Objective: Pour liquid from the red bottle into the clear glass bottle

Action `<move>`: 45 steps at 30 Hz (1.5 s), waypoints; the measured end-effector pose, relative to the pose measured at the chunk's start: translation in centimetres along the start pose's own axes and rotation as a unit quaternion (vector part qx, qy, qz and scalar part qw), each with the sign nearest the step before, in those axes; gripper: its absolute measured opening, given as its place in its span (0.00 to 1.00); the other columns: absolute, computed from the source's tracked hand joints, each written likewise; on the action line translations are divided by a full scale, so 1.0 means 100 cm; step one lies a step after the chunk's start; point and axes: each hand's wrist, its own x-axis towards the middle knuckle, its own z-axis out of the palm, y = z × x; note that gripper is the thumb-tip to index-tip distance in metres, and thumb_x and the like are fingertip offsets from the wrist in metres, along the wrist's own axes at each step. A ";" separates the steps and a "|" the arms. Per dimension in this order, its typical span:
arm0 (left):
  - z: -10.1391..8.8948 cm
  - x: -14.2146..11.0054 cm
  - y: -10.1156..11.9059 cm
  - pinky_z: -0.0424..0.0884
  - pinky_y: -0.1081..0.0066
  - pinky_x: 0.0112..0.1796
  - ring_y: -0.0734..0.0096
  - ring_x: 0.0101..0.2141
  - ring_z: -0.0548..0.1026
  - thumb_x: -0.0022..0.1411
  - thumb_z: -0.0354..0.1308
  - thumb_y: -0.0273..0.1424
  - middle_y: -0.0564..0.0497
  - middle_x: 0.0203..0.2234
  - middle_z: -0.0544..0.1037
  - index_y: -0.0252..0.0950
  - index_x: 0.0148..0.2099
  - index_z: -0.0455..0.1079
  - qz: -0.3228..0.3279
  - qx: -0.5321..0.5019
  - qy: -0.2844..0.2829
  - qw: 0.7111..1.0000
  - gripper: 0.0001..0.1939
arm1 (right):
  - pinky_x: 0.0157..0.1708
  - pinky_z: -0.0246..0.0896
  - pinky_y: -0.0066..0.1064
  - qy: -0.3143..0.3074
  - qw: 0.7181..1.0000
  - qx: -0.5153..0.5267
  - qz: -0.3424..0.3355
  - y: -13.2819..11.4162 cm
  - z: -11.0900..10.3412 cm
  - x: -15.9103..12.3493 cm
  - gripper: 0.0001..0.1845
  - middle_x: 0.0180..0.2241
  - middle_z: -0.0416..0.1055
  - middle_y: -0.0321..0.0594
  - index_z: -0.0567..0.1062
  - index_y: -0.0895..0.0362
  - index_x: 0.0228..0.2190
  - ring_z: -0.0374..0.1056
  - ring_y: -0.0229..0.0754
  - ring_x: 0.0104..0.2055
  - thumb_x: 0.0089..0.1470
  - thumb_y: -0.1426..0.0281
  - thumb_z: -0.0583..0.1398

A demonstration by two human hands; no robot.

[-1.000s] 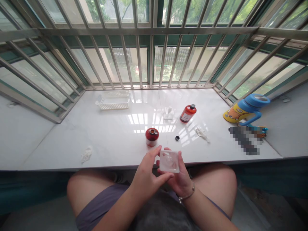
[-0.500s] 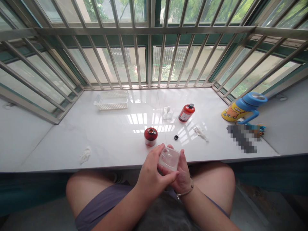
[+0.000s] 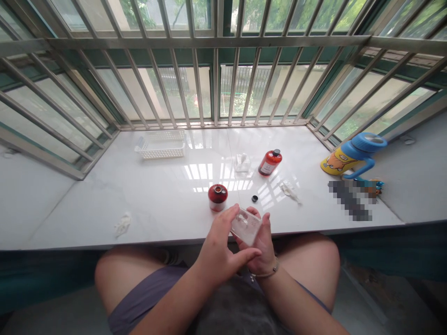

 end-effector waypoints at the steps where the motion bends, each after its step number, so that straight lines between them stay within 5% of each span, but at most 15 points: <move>1: -0.003 0.000 -0.004 0.67 0.43 0.68 0.43 0.69 0.68 0.62 0.74 0.49 0.38 0.70 0.68 0.45 0.76 0.57 0.010 -0.002 0.012 1.000 0.48 | 0.44 0.78 0.40 0.009 1.000 -0.001 -0.004 0.000 0.000 0.002 0.29 0.41 0.81 0.37 0.79 0.48 0.41 0.79 0.47 0.44 0.50 0.40 0.73; 5: -0.020 0.002 -0.023 0.65 0.43 0.70 0.44 0.70 0.66 0.70 0.63 0.54 0.36 0.70 0.67 0.42 0.74 0.60 0.007 -0.020 0.097 0.995 0.39 | 0.43 0.79 0.46 0.014 1.000 -0.003 -0.009 -0.006 0.001 0.010 0.32 0.43 0.82 0.38 0.78 0.49 0.42 0.79 0.49 0.43 0.48 0.38 0.72; 9: -0.030 0.004 -0.032 0.67 0.44 0.68 0.45 0.68 0.69 0.67 0.68 0.51 0.38 0.67 0.70 0.43 0.72 0.63 -0.018 0.002 0.118 0.993 0.38 | 0.44 0.79 0.47 0.011 1.000 -0.007 -0.001 -0.013 -0.001 0.016 0.36 0.44 0.82 0.40 0.78 0.49 0.44 0.79 0.50 0.43 0.47 0.34 0.71; 15: -0.006 0.006 -0.010 0.73 0.46 0.64 0.45 0.63 0.74 0.54 0.79 0.51 0.38 0.63 0.74 0.43 0.72 0.62 0.027 0.034 0.065 0.997 0.50 | 0.47 0.80 0.47 -0.009 1.000 0.010 0.004 -0.010 -0.003 0.016 0.34 0.46 0.82 0.41 0.79 0.49 0.45 0.80 0.50 0.47 0.51 0.36 0.70; 20: 0.011 0.013 0.000 0.78 0.47 0.59 0.45 0.59 0.77 0.53 0.81 0.44 0.39 0.60 0.77 0.41 0.68 0.66 0.008 0.043 0.100 0.994 0.45 | 0.51 0.79 0.48 -0.036 0.999 0.007 -0.016 -0.002 0.003 0.011 0.31 0.46 0.82 0.41 0.78 0.49 0.44 0.80 0.51 0.50 0.53 0.37 0.69; 26: 0.010 0.017 0.002 0.81 0.52 0.56 0.50 0.57 0.79 0.54 0.80 0.32 0.43 0.59 0.79 0.42 0.66 0.69 -0.008 0.038 0.114 0.993 0.41 | 0.53 0.77 0.49 -0.123 0.987 -0.064 -0.079 -0.006 -0.003 0.013 0.33 0.48 0.81 0.40 0.76 0.46 0.48 0.79 0.52 0.51 0.50 0.38 0.71; 32: 0.008 0.020 0.002 0.82 0.53 0.55 0.50 0.57 0.80 0.56 0.80 0.36 0.42 0.58 0.80 0.41 0.66 0.70 0.005 0.040 0.102 0.994 0.39 | 0.52 0.76 0.47 -0.134 0.978 -0.124 -0.104 -0.015 -0.010 0.017 0.40 0.50 0.80 0.42 0.76 0.48 0.48 0.78 0.52 0.51 0.42 0.37 0.75; 38: -0.003 0.023 -0.006 0.79 0.48 0.60 0.45 0.61 0.77 0.57 0.77 0.50 0.36 0.62 0.77 0.40 0.71 0.65 0.076 0.020 0.054 0.995 0.46 | 0.48 0.78 0.48 -0.063 0.987 -0.065 -0.134 -0.015 -0.004 0.019 0.34 0.43 0.80 0.39 0.77 0.47 0.46 0.78 0.50 0.46 0.51 0.35 0.69; 45: -0.031 0.029 -0.041 0.74 0.43 0.64 0.45 0.66 0.72 0.62 0.74 0.49 0.37 0.64 0.74 0.43 0.69 0.67 0.040 0.060 0.149 0.986 0.39 | 0.50 0.76 0.46 -0.055 0.977 -0.098 -0.179 -0.030 -0.005 0.031 0.37 0.41 0.80 0.38 0.79 0.48 0.45 0.77 0.48 0.44 0.47 0.33 0.69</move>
